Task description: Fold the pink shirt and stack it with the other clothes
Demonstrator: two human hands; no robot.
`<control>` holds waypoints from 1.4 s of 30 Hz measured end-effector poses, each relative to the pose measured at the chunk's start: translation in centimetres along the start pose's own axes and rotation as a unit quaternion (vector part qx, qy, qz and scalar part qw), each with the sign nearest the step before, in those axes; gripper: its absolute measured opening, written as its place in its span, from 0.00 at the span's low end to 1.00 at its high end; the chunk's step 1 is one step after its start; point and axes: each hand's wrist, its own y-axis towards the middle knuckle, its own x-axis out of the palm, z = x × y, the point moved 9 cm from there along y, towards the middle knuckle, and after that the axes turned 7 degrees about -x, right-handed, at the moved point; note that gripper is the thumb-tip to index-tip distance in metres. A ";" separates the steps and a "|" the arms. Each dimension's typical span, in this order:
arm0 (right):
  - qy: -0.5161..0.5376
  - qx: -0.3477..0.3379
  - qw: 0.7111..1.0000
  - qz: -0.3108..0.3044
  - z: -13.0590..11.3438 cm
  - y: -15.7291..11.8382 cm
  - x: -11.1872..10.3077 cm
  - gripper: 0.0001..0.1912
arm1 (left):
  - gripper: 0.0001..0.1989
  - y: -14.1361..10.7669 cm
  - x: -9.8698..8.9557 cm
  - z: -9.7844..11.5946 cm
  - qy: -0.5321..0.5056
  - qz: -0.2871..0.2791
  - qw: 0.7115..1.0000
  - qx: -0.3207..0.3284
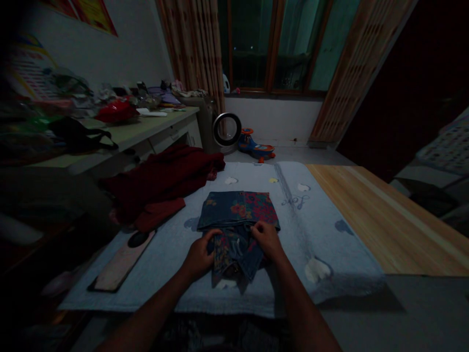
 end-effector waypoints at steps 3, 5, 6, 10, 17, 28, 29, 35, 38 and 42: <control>0.001 -0.011 1.000 0.019 0.6 -0.1 -0.3 0.15 | 0.23 0.0 -0.2 -0.1 0.009 0.015 1.000 0.011; 0.002 -0.012 0.999 0.033 0.9 -0.3 -0.5 0.15 | 0.23 0.0 -0.2 -0.2 0.011 0.020 1.000 0.017; 0.003 -0.013 0.999 0.040 1.1 -0.4 -0.6 0.14 | 0.24 0.0 -0.1 -0.2 0.010 0.022 1.000 0.020; 0.011 -0.014 0.998 0.058 1.2 -0.6 -0.7 0.12 | 0.24 0.0 0.0 -0.4 0.008 0.026 0.999 0.025; 0.036 -0.016 0.997 0.062 0.6 -0.8 -0.8 0.13 | 0.23 -0.1 0.0 -0.4 0.007 0.028 0.999 0.023; 0.054 -0.003 0.997 0.059 0.9 -0.7 -0.8 0.14 | 0.23 -0.1 -0.3 -0.2 0.017 0.033 0.999 0.012; 0.056 -0.002 0.997 0.059 0.9 -0.7 -0.9 0.14 | 0.23 -0.1 -0.3 -0.2 0.017 0.034 0.999 0.012; 0.052 0.001 0.997 0.057 0.9 -0.8 -1.0 0.14 | 0.24 -0.1 -0.3 -0.1 0.014 0.027 0.999 0.012; 0.056 -0.006 0.997 0.055 0.9 -0.7 -1.0 0.15 | 0.24 -0.2 -0.3 -0.1 0.009 0.029 0.999 0.013; 0.062 0.009 0.996 0.057 1.2 -0.7 -0.9 0.15 | 0.24 -0.2 -0.3 -0.1 0.003 0.039 0.999 0.026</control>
